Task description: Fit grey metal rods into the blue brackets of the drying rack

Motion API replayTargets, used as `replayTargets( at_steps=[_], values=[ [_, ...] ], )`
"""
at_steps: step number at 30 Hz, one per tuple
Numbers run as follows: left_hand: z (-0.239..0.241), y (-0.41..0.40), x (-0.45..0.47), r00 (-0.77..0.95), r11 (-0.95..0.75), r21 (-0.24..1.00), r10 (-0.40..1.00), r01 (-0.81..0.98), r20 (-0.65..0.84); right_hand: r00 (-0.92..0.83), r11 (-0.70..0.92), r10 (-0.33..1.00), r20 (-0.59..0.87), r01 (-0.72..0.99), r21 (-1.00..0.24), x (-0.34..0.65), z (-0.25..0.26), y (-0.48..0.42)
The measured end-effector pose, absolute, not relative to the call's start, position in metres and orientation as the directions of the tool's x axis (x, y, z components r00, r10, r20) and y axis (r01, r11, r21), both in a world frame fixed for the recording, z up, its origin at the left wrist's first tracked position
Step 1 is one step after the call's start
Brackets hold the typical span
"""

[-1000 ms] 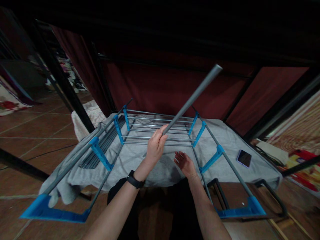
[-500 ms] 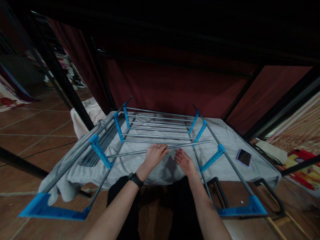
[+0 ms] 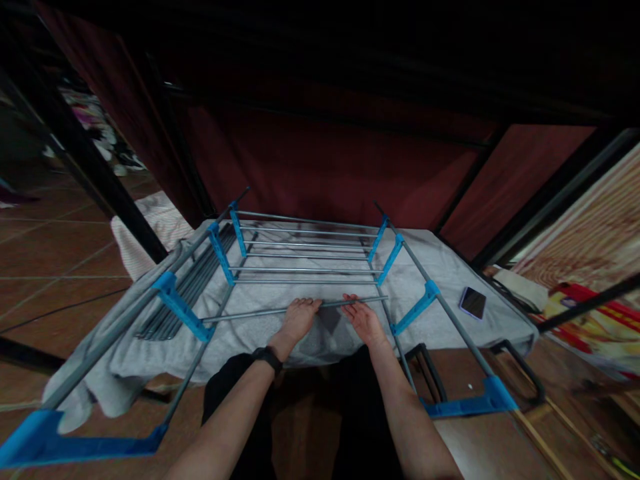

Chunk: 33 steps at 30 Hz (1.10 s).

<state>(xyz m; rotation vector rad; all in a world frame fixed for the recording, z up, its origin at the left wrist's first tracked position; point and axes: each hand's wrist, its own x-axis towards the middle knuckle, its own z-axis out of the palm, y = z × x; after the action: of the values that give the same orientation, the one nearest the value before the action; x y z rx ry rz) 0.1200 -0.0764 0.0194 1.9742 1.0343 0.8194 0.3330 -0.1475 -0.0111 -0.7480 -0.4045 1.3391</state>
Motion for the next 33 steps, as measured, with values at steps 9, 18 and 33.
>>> replayTargets(
  at_steps=[9,18,33],
  values=[
    [0.003,-0.066,0.106,0.375,-0.315,0.885,0.910,0.343,0.179,0.560,0.176,0.778,-0.286,-0.631,-0.756,0.355,-0.049,-0.143],
    [-0.007,-0.067,0.045,0.230,-0.310,0.830,0.947,0.464,0.225,0.570,0.074,0.658,-0.493,-0.700,-0.711,0.372,-0.066,-0.141],
    [-0.003,-0.079,0.015,0.305,-0.340,0.277,0.939,0.899,0.162,0.606,0.094,0.580,-0.545,-0.714,-0.694,0.382,-0.065,-0.144]
  ],
)
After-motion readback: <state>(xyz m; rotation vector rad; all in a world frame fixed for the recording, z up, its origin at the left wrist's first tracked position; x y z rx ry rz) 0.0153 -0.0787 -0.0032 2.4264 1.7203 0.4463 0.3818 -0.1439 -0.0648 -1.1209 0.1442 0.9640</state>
